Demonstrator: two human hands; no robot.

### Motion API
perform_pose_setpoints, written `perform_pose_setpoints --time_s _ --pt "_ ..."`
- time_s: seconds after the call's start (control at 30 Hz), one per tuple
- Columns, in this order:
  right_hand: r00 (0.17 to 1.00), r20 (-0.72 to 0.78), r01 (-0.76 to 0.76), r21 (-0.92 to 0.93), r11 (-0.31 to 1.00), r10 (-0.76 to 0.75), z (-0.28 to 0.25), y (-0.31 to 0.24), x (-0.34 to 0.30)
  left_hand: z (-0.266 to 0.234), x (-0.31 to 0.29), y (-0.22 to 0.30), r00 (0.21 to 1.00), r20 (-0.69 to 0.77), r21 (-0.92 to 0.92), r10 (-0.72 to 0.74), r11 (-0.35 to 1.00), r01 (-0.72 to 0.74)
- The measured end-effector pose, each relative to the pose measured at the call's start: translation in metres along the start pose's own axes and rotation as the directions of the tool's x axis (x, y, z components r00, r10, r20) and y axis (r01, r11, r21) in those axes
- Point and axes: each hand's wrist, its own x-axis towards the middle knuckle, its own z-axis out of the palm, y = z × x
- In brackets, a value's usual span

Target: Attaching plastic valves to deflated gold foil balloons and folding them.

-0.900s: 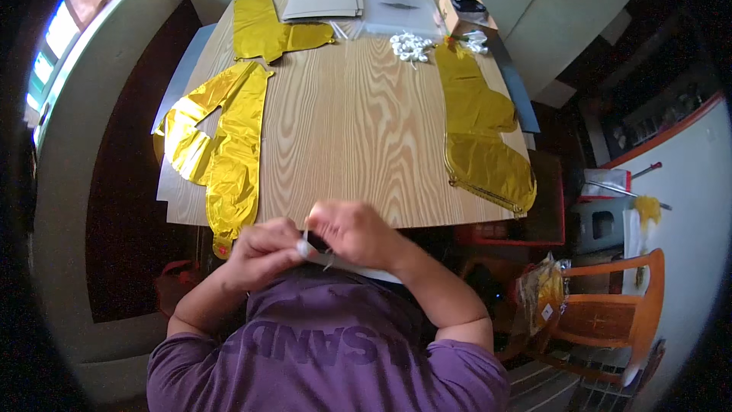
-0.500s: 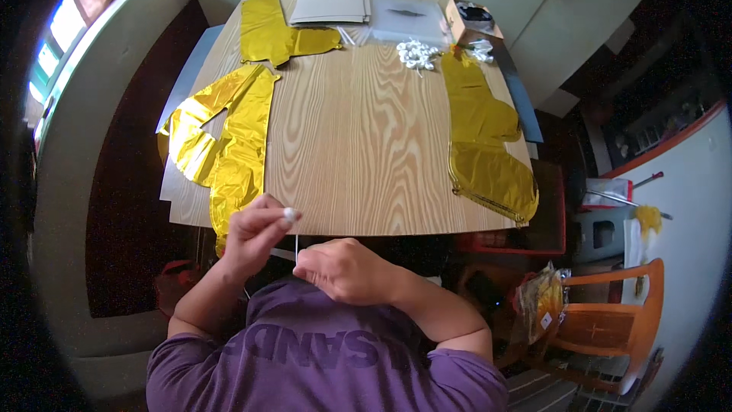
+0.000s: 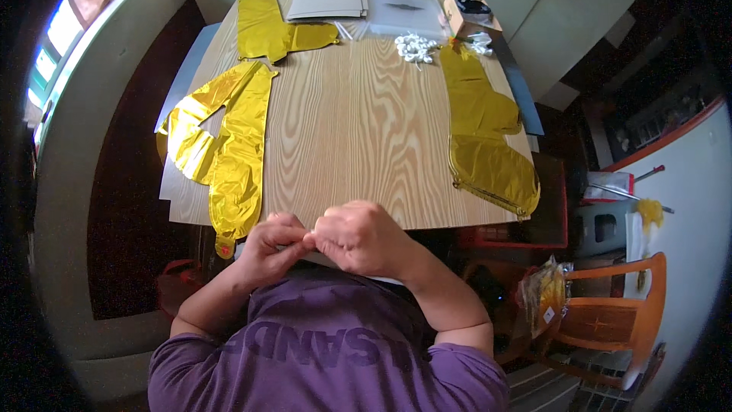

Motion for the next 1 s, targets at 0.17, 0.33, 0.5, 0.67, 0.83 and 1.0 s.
perform_pose_setpoints --time_s 0.17,0.33,0.5,0.67,0.83,1.0 --pt "0.974 0.029 -0.211 0.473 0.855 0.224 0.022 0.025 -0.013 0.007 -0.006 -0.003 0.952 0.174 -0.638 -0.250 0.708 0.302" --pt "0.871 0.119 -0.401 0.734 0.549 0.477 0.052 0.012 -0.028 0.017 -0.007 -0.016 0.957 0.049 -0.815 -0.286 0.542 0.204" --pt "0.958 -0.239 -0.156 0.025 0.987 0.158 0.049 0.010 -0.030 0.019 -0.008 -0.011 0.975 -0.195 -0.227 -0.106 0.972 0.060" --pt "0.977 -0.203 -0.022 -0.379 0.925 -0.060 0.031 -0.001 -0.029 0.013 -0.002 -0.003 0.973 -0.148 0.219 0.178 0.965 -0.143" --pt "0.983 -0.182 -0.029 -0.257 0.966 -0.019 0.020 0.004 -0.025 0.010 -0.003 0.005 0.998 -0.061 0.065 0.031 0.998 -0.027" --pt "0.860 0.018 -0.442 0.524 0.728 0.509 0.025 0.022 -0.038 0.013 -0.004 -0.004 1.000 0.024 -0.134 -0.012 0.991 0.015"
